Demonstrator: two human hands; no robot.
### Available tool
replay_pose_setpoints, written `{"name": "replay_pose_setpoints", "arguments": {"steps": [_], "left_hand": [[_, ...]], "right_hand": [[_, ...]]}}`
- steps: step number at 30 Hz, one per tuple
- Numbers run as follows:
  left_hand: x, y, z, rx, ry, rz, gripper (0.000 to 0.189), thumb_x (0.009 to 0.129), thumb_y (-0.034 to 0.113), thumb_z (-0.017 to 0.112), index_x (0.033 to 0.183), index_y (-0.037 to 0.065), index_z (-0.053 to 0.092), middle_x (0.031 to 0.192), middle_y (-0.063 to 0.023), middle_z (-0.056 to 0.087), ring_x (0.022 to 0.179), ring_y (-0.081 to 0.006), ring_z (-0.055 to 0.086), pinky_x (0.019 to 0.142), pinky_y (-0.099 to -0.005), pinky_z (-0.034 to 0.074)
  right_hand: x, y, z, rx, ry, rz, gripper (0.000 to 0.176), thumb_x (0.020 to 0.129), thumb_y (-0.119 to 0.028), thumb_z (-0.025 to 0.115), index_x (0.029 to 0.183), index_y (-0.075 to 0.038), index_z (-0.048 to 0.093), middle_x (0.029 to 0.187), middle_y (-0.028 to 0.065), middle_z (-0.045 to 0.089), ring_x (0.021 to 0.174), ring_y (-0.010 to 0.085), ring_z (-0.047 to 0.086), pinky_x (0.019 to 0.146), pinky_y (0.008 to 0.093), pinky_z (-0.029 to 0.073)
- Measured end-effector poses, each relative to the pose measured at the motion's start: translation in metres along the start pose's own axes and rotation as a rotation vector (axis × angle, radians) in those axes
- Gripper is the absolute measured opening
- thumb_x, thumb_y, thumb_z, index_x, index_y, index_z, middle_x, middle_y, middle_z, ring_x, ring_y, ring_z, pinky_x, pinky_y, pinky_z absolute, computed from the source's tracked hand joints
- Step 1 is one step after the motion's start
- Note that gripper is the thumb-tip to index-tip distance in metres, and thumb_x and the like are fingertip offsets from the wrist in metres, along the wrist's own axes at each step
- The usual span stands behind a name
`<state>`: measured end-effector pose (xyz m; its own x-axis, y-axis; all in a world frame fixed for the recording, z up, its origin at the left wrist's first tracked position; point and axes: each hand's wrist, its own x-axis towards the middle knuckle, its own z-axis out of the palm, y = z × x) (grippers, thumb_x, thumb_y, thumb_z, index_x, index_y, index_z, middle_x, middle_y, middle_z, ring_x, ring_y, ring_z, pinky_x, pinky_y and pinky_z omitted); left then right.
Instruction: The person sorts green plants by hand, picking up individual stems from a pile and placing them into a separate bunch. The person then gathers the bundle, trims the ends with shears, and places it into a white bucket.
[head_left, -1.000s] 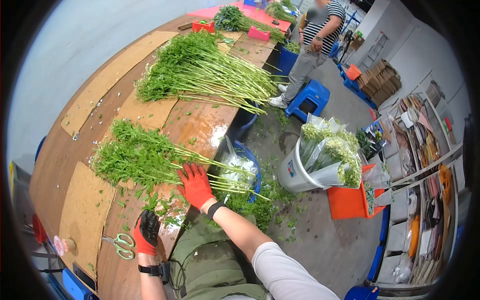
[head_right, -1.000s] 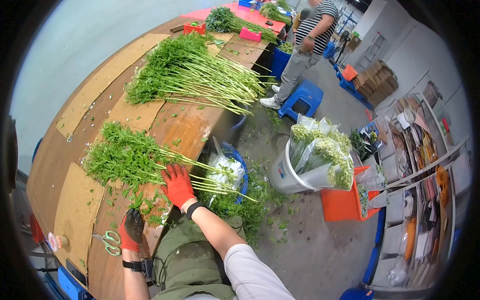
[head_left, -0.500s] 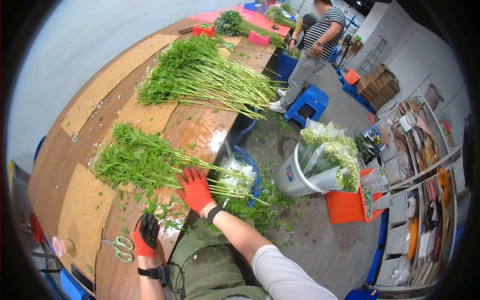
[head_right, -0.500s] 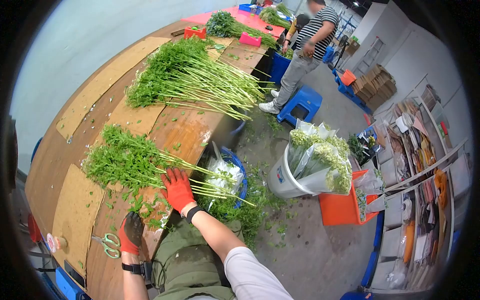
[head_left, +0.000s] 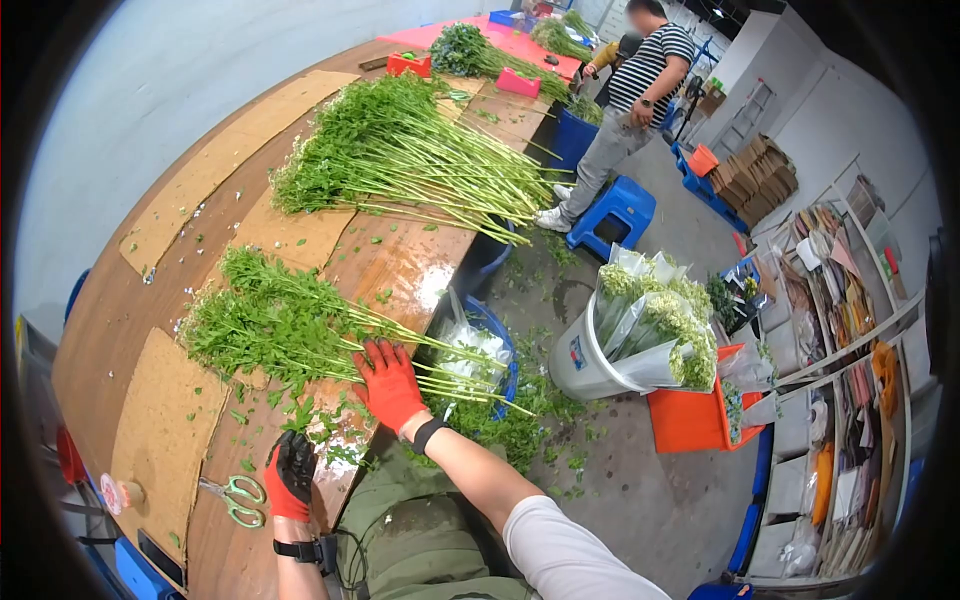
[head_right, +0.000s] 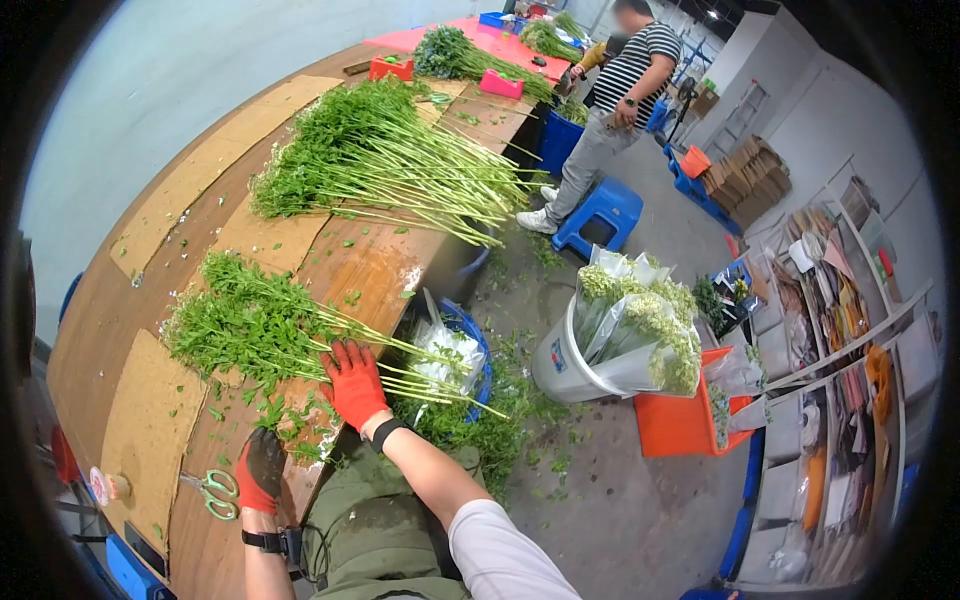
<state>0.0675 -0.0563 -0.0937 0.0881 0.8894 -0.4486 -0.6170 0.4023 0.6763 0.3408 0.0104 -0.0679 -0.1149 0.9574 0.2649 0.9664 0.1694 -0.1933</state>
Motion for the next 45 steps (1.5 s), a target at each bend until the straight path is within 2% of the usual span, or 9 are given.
{"name": "replay_pose_setpoints", "arguments": {"steps": [5,7,10,16,25,32,34,37,45], "left_hand": [[0.001,-0.003,-0.001,-0.016,0.002,0.012,0.036,0.097,0.026,0.049,0.126,0.006,0.054,0.117,-0.0106,0.063,0.101,-0.0251,0.064,0.085,-0.0406,0.053],[0.002,-0.007,-0.004,0.369,-0.047,0.200,0.036,0.096,0.026,0.050,0.126,0.005,0.055,0.117,-0.0108,0.063,0.101,-0.0256,0.064,0.085,-0.0409,0.053],[0.003,-0.005,-0.005,0.057,-0.033,0.068,0.036,0.096,0.026,0.050,0.125,0.005,0.055,0.116,-0.0112,0.064,0.101,-0.0262,0.064,0.084,-0.0412,0.054],[0.002,-0.008,-0.003,0.355,-0.033,0.209,0.036,0.095,0.025,0.051,0.124,0.005,0.056,0.115,-0.0124,0.064,0.100,-0.0272,0.064,0.085,-0.0426,0.054],[-0.001,-0.003,0.003,0.042,0.018,0.065,0.036,0.096,0.026,0.050,0.124,0.005,0.056,0.115,-0.0127,0.064,0.100,-0.0275,0.064,0.086,-0.0432,0.053],[0.003,-0.008,-0.006,0.102,-0.023,0.099,0.037,0.096,0.026,0.050,0.125,0.005,0.055,0.116,-0.0132,0.064,0.101,-0.0279,0.064,0.087,-0.0434,0.053],[0.004,-0.009,-0.006,0.398,-0.062,0.226,0.037,0.096,0.026,0.050,0.125,0.004,0.055,0.116,-0.0136,0.064,0.101,-0.0281,0.064,0.087,-0.0434,0.053],[-0.003,-0.003,0.004,0.052,0.013,0.074,0.038,0.095,0.025,0.050,0.126,0.004,0.055,0.116,-0.0140,0.064,0.101,-0.0284,0.064,0.087,-0.0433,0.053],[0.004,-0.008,-0.006,0.255,-0.039,0.171,0.038,0.095,0.025,0.051,0.126,0.004,0.055,0.116,-0.0141,0.064,0.102,-0.0278,0.064,0.086,-0.0434,0.054]], "right_hand": [[-0.001,0.000,0.001,-0.008,0.000,-0.003,0.055,0.088,-0.041,0.053,0.135,-0.012,0.048,0.142,0.0139,0.042,0.132,0.0343,0.035,0.112,0.0498,0.021],[-0.001,0.000,0.001,0.009,0.021,-0.009,0.055,0.088,-0.041,0.053,0.135,-0.012,0.048,0.142,0.0142,0.041,0.131,0.0343,0.035,0.112,0.0501,0.021],[0.000,0.000,0.002,0.007,0.018,-0.007,0.055,0.088,-0.041,0.053,0.135,-0.012,0.048,0.142,0.0142,0.041,0.132,0.0344,0.035,0.112,0.0506,0.021],[0.000,0.001,0.003,0.023,0.041,-0.014,0.054,0.087,-0.040,0.055,0.133,-0.011,0.050,0.141,0.0146,0.042,0.131,0.0347,0.036,0.111,0.0506,0.023],[0.000,0.000,0.001,0.020,0.049,-0.015,0.054,0.086,-0.040,0.057,0.132,-0.011,0.051,0.139,0.0151,0.043,0.129,0.0346,0.037,0.110,0.0500,0.024],[0.000,0.000,0.002,0.014,0.040,-0.007,0.055,0.086,-0.040,0.057,0.133,-0.012,0.051,0.140,0.0152,0.043,0.130,0.0343,0.037,0.110,0.0495,0.023],[0.000,0.000,0.003,0.011,0.048,-0.012,0.055,0.086,-0.040,0.058,0.133,-0.011,0.050,0.140,0.0138,0.043,0.129,0.0344,0.038,0.110,0.0503,0.025],[-0.001,-0.001,0.003,0.021,0.032,0.001,0.056,0.087,-0.040,0.056,0.134,-0.012,0.049,0.141,0.0158,0.043,0.130,0.0344,0.037,0.111,0.0492,0.023],[0.000,-0.001,0.002,0.021,0.041,-0.008,0.055,0.087,-0.040,0.056,0.134,-0.012,0.049,0.140,0.0146,0.043,0.130,0.0343,0.037,0.110,0.0499,0.023]]}}
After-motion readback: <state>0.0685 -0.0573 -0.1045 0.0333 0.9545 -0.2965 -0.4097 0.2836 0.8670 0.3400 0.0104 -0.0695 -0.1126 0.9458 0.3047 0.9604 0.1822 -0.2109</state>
